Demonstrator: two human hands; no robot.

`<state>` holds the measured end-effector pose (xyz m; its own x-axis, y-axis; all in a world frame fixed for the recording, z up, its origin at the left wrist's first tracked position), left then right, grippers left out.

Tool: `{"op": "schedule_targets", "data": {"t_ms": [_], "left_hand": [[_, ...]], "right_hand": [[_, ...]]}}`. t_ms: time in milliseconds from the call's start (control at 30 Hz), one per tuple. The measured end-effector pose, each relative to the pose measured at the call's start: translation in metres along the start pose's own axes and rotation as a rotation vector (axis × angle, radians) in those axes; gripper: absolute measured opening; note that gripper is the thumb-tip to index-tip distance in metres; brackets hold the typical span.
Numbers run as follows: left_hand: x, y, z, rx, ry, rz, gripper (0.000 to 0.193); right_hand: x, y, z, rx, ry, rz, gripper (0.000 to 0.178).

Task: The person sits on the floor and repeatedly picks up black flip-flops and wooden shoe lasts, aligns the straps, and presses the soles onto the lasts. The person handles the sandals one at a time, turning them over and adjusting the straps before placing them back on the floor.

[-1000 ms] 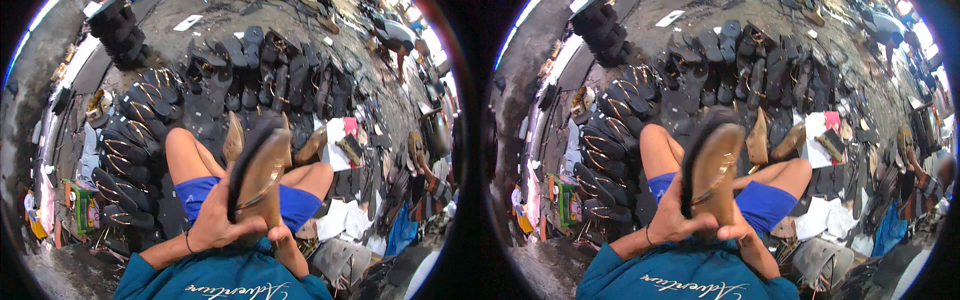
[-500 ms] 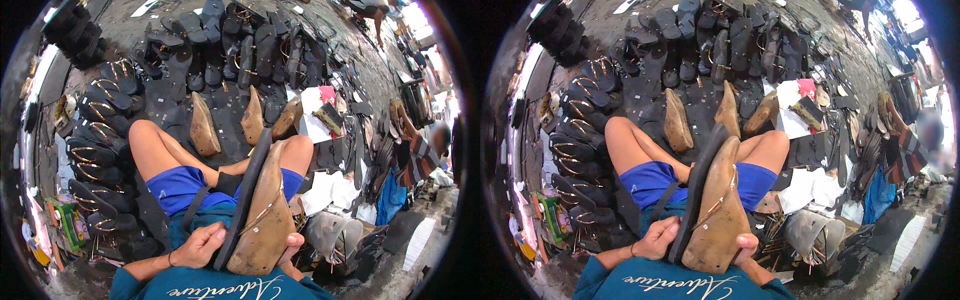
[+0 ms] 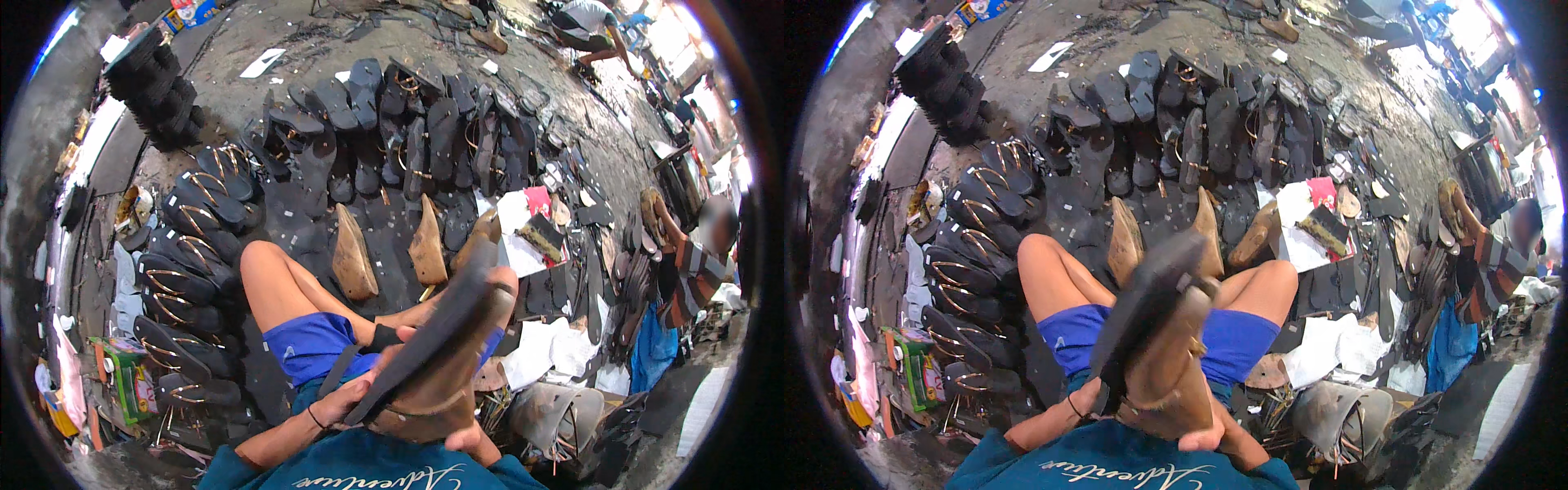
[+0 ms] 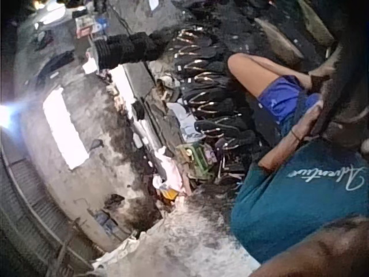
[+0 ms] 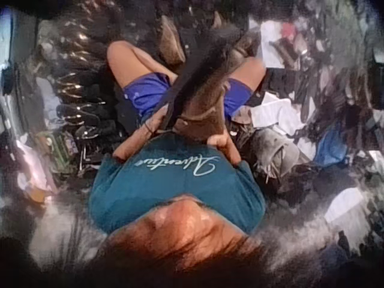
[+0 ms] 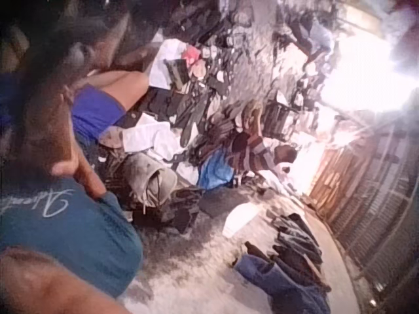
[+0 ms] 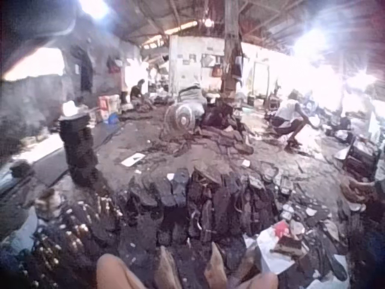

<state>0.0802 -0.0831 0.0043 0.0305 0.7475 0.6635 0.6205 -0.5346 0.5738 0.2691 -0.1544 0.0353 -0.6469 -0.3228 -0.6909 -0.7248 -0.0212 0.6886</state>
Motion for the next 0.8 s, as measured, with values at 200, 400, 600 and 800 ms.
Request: {"op": "schedule_targets", "data": {"t_ms": [200, 400, 600, 800], "left_hand": [[0.023, -0.031, -0.009, 0.051, 0.157, 0.139, 0.083], [-0.012, -0.053, -0.001, 0.12, 0.141, 0.086, 0.084], [0.053, -0.046, -0.002, -0.06, 0.463, 0.118, 0.091], [0.085, -0.066, 0.089, 0.069, 0.514, -0.44, 0.082]], "right_hand": [[0.002, -0.006, 0.082, -0.005, 0.02, -0.365, 0.114], [0.082, -0.031, 0.105, 0.087, 0.157, -0.519, 0.13], [-0.009, -0.002, 0.088, 0.12, -0.126, -0.099, 0.092], [-0.011, 0.007, 0.118, 0.178, -0.105, -0.771, 0.068]]}}
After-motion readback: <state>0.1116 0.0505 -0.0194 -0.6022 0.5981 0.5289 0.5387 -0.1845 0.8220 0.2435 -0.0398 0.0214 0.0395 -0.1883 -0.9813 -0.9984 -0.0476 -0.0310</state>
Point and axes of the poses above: each hand's wrist, its own z-axis towards the middle knuckle, its own y-axis out of the palm, x = y × z, the point moved 4 cm from there along z, towards the middle knuckle, and after that the axes turned 8 degrees about -x, right-handed, at the moved point
